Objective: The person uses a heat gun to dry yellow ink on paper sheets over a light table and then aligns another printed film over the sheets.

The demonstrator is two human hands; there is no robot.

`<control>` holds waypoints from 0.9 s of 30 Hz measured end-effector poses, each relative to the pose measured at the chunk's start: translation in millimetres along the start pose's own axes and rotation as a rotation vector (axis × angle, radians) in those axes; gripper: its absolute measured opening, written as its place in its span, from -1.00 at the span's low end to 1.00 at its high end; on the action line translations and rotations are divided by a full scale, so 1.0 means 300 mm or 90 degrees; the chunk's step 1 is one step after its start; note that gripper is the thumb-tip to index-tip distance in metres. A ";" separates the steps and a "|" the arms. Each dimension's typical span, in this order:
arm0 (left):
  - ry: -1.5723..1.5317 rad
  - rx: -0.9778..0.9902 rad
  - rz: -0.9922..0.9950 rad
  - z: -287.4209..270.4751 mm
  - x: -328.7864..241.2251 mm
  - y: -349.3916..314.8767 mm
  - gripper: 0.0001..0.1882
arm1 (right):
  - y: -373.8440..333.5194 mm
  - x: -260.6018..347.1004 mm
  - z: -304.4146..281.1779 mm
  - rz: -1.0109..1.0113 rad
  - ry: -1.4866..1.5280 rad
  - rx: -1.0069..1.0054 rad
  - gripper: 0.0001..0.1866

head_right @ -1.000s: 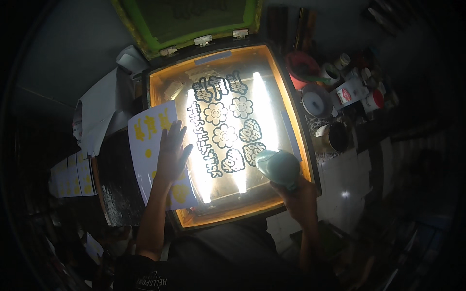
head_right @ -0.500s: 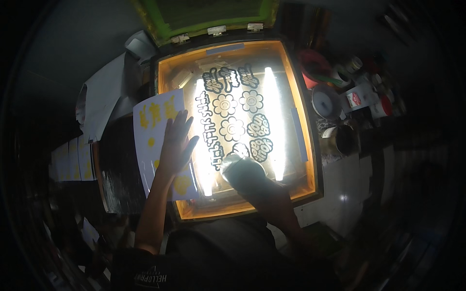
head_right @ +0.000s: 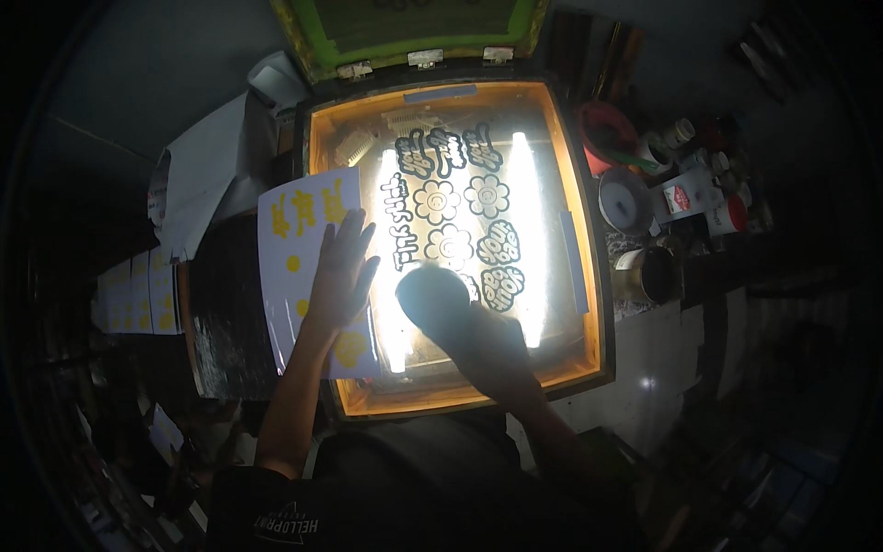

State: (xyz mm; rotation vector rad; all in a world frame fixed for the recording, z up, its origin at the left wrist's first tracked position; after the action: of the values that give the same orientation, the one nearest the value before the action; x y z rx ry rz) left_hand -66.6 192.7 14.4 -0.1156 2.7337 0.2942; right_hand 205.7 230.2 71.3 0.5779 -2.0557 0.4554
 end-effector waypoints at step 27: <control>0.029 -0.001 0.011 0.000 -0.005 0.003 -0.46 | 0.855 0.006 0.035 -0.201 -0.060 -0.127 -0.59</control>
State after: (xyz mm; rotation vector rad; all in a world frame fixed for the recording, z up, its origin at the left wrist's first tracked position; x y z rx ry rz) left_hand -65.3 193.7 15.2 -0.0994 2.7806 0.3031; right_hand 53.1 434.9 43.7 0.7972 -2.0208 0.0384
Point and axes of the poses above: each hand's wrist, its own y-axis towards the middle knuckle, its own z-axis out of the palm, x = y × z, the point moved 1 cm from there along y, towards the middle knuckle, and after that the axes turned 2 degrees about y, right-handed, at the moved point
